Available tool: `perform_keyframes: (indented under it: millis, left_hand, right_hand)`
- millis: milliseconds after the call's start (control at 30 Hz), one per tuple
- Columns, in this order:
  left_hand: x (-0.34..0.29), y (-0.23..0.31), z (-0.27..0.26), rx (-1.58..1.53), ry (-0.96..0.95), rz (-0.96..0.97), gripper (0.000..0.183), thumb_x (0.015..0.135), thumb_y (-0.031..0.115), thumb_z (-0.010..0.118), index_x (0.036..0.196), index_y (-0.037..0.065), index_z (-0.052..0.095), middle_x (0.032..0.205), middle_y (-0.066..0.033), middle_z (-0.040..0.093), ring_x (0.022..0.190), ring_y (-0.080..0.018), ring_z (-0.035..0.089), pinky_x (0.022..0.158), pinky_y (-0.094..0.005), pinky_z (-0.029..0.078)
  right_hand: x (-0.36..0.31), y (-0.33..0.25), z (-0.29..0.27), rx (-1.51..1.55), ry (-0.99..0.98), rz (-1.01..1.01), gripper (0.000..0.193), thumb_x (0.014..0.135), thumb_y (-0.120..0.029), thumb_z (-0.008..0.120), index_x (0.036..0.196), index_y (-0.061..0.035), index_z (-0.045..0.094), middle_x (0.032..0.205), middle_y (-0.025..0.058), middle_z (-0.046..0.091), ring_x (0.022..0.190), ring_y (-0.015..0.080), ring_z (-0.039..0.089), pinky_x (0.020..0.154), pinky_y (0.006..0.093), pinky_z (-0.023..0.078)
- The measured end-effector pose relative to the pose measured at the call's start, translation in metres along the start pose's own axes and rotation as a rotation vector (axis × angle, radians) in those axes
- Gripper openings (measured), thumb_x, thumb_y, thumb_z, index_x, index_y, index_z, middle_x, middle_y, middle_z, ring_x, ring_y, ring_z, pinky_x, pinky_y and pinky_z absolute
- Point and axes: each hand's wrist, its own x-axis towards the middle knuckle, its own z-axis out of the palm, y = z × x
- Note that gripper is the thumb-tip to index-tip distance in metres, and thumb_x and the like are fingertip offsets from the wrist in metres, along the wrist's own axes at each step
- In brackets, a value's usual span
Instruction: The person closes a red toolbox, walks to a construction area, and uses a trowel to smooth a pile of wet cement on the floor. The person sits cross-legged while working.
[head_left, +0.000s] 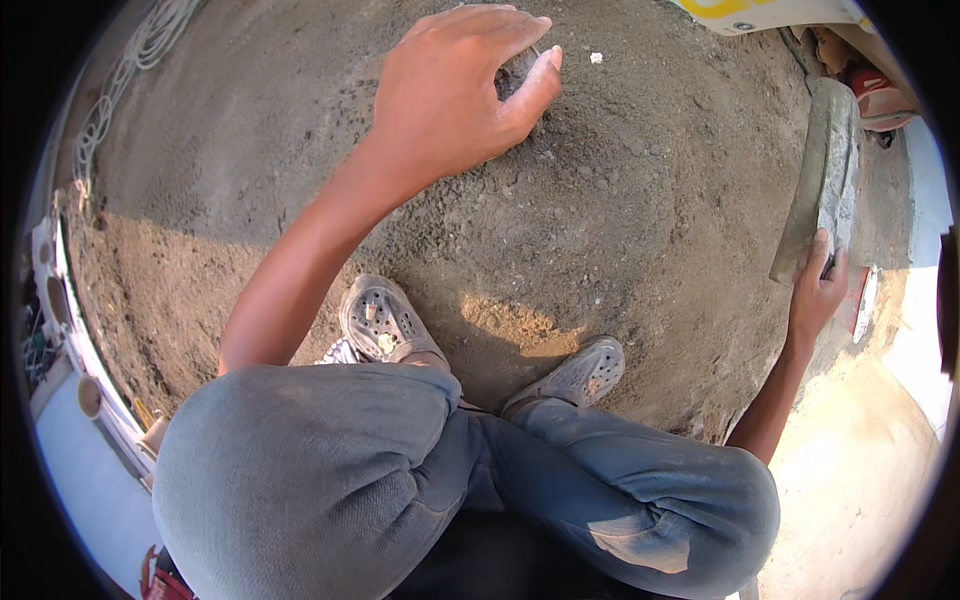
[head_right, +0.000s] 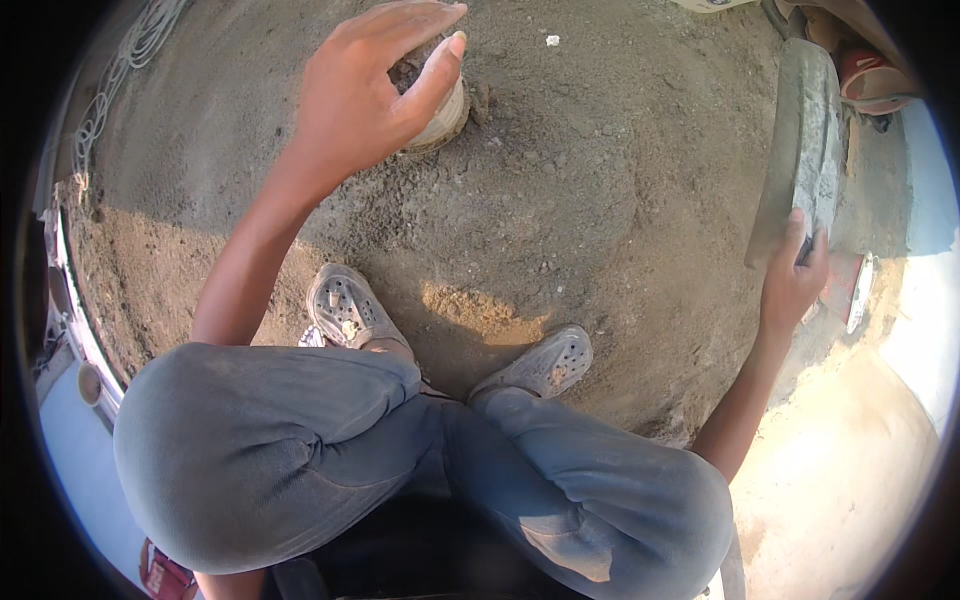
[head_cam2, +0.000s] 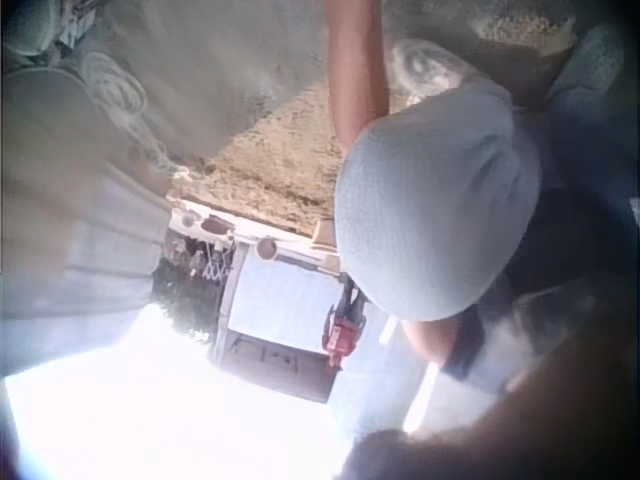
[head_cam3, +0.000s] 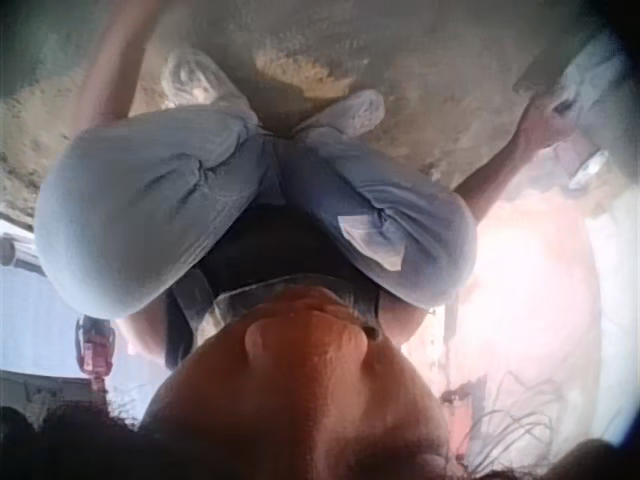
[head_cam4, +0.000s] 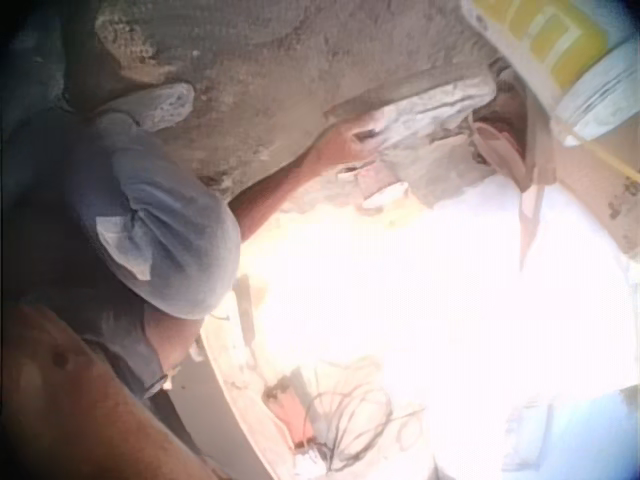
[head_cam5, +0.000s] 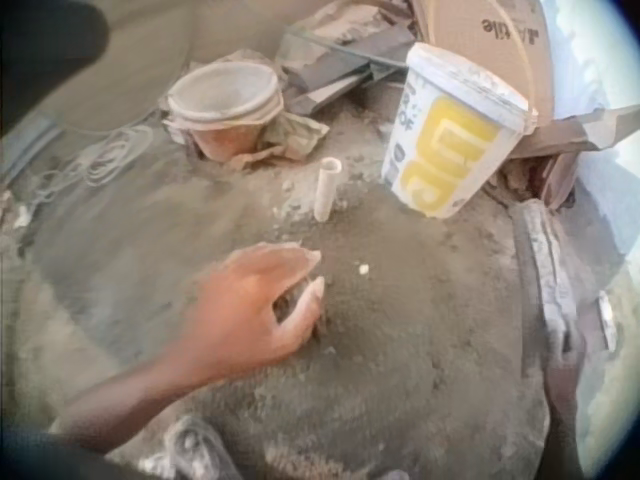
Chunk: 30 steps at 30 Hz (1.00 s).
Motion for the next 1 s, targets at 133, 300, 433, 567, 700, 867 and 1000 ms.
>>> perform_keyframes:
  millis: [133,300,433,567,700,867,1000]
  left_hand:
    - [0.001,0.001,0.001,-0.1,0.047,0.01,0.027,0.082,0.018,0.065,0.099,-0.002,0.067,0.098,-0.0193,0.069,0.092,-0.0359,0.065,0.082,-0.041,0.051]
    - [-0.001,0.004,0.005,-0.12,0.047,-0.026,0.025,0.082,0.018,0.065,0.099,-0.001,0.068,0.098,-0.0194,0.068,0.094,-0.0352,0.065,0.083,-0.0412,0.051]
    - [0.003,0.004,0.001,-0.105,0.047,-0.014,0.023,0.082,0.017,0.065,0.097,0.0,0.067,0.097,-0.0183,0.068,0.093,-0.0345,0.065,0.082,-0.0408,0.051]
    - [0.004,0.002,0.0,-0.161,0.045,-0.039,0.021,0.081,0.016,0.064,0.095,0.0,0.066,0.094,-0.0172,0.068,0.089,-0.0347,0.064,0.079,-0.0416,0.05]
    - [0.001,0.001,0.002,-0.178,0.076,-0.026,0.019,0.081,0.015,0.064,0.093,-0.001,0.066,0.092,-0.0171,0.067,0.087,-0.0351,0.064,0.076,-0.0418,0.05]
    - [0.002,0.006,0.005,-0.217,0.083,-0.069,0.018,0.084,0.015,0.062,0.09,-0.002,0.066,0.087,-0.0187,0.067,0.085,-0.0373,0.063,0.074,-0.0414,0.05]
    - [0.007,0.007,0.004,-0.312,-0.013,-0.056,0.025,0.093,0.019,0.053,0.084,-0.003,0.062,0.083,-0.0212,0.063,0.08,-0.0399,0.061,0.071,-0.0416,0.048]
  right_hand:
    - [-0.084,0.029,-0.028,0.047,-0.658,-0.194,0.072,0.082,-0.055,0.07,0.119,0.0051,0.06,0.073,0.0053,0.063,0.064,0.0101,0.056,0.058,0.027,0.044]
    - [-0.183,-0.003,0.03,-0.08,-1.203,-0.382,0.061,0.082,-0.049,0.07,0.112,0.0028,0.059,0.064,0.0166,0.061,0.06,0.0345,0.061,0.061,0.0415,0.05]
    - [-0.215,-0.033,0.1,-0.082,-1.373,-0.491,0.057,0.09,-0.05,0.058,0.114,0.0025,0.054,0.074,0.0245,0.064,0.069,0.0429,0.063,0.068,0.0492,0.051]
    - [-0.211,-0.04,0.133,-0.047,-1.233,-0.448,0.055,0.09,-0.051,0.059,0.104,0.0027,0.056,0.071,0.0242,0.064,0.068,0.0445,0.063,0.065,0.0492,0.052]
    - [-0.193,-0.037,0.133,-0.148,-1.002,-0.426,0.055,0.088,-0.051,0.062,0.1,0.0028,0.058,0.067,0.0218,0.064,0.063,0.0415,0.064,0.064,0.0473,0.051]
    - [-0.144,-0.047,0.105,-0.176,-0.902,-0.411,0.05,0.087,-0.049,0.064,0.095,0.0003,0.062,0.074,0.0184,0.068,0.068,0.0367,0.066,0.069,0.0449,0.051]
    - [-0.08,-0.057,0.066,-0.044,-1.005,-0.247,0.049,0.085,-0.05,0.065,0.094,-0.0015,0.066,0.073,0.0137,0.068,0.064,0.0316,0.064,0.068,0.0433,0.049]
